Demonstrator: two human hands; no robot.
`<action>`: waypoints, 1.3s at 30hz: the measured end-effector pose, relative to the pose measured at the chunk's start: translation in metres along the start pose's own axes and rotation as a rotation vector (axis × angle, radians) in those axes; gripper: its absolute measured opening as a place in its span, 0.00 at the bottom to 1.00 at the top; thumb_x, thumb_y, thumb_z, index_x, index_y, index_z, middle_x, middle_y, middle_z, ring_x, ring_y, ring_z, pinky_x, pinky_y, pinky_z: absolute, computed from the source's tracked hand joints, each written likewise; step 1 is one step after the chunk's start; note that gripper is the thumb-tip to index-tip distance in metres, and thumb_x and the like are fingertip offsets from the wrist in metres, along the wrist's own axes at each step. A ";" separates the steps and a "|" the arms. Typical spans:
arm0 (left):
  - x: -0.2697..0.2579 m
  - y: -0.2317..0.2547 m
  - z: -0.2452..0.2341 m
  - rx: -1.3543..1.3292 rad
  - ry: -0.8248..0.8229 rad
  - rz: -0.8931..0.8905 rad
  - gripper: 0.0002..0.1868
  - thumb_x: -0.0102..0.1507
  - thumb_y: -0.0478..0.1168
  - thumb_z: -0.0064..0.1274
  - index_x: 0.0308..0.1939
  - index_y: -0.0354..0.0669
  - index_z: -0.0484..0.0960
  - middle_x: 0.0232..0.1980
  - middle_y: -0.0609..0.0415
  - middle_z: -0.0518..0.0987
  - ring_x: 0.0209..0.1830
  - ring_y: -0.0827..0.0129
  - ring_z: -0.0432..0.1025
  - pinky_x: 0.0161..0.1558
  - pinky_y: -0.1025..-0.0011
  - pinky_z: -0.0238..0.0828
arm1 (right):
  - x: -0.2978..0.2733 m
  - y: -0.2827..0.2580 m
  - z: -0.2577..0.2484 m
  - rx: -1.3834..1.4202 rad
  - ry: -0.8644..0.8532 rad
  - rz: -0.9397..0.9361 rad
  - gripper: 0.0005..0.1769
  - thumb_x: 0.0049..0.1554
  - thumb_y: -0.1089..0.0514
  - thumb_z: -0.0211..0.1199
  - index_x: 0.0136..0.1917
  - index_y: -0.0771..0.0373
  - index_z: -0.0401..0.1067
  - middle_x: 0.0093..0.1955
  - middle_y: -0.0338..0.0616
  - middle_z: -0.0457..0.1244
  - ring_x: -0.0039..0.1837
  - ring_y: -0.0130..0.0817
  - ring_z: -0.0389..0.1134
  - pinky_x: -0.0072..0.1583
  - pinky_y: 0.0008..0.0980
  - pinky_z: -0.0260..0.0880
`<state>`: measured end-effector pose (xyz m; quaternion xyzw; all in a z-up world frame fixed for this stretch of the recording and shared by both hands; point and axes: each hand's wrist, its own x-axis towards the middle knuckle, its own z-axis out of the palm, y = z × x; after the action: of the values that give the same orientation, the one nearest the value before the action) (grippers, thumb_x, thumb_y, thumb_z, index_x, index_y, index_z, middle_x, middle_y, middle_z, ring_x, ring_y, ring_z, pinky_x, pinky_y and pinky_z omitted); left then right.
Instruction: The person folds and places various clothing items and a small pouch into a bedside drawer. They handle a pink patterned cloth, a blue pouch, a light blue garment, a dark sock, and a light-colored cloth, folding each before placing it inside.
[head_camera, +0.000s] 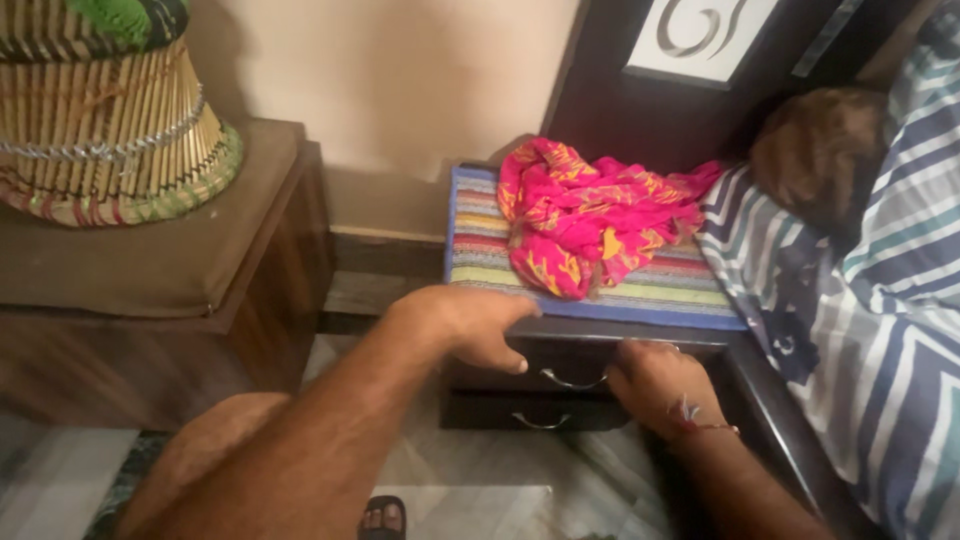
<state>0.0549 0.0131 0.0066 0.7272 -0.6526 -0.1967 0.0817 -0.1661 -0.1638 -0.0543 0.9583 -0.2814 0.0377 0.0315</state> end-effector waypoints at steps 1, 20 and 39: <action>0.000 0.000 0.001 0.005 -0.022 0.001 0.41 0.56 0.56 0.64 0.70 0.47 0.68 0.66 0.44 0.75 0.67 0.54 0.69 0.64 0.61 0.65 | -0.001 0.002 0.004 0.039 0.032 -0.095 0.15 0.54 0.45 0.60 0.40 0.60 0.71 0.44 0.52 0.69 0.52 0.52 0.71 0.55 0.49 0.72; 0.005 0.000 -0.003 0.051 -0.135 -0.122 0.38 0.55 0.59 0.61 0.66 0.50 0.74 0.64 0.49 0.78 0.65 0.56 0.71 0.64 0.61 0.67 | -0.019 0.000 0.183 0.505 -0.446 0.016 0.45 0.44 0.70 0.58 0.74 0.47 0.61 0.76 0.48 0.55 0.77 0.49 0.56 0.73 0.42 0.59; 0.002 -0.003 -0.002 0.029 -0.107 -0.047 0.41 0.56 0.60 0.62 0.70 0.50 0.70 0.66 0.47 0.76 0.66 0.56 0.70 0.64 0.63 0.67 | -0.033 -0.016 0.199 0.218 -1.010 0.145 0.47 0.57 0.55 0.56 0.85 0.52 0.40 0.71 0.62 0.60 0.72 0.52 0.64 0.71 0.45 0.65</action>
<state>0.0584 0.0108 0.0068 0.7319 -0.6415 -0.2276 0.0317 -0.1737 -0.1489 -0.2556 0.8329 -0.3216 -0.3980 -0.2108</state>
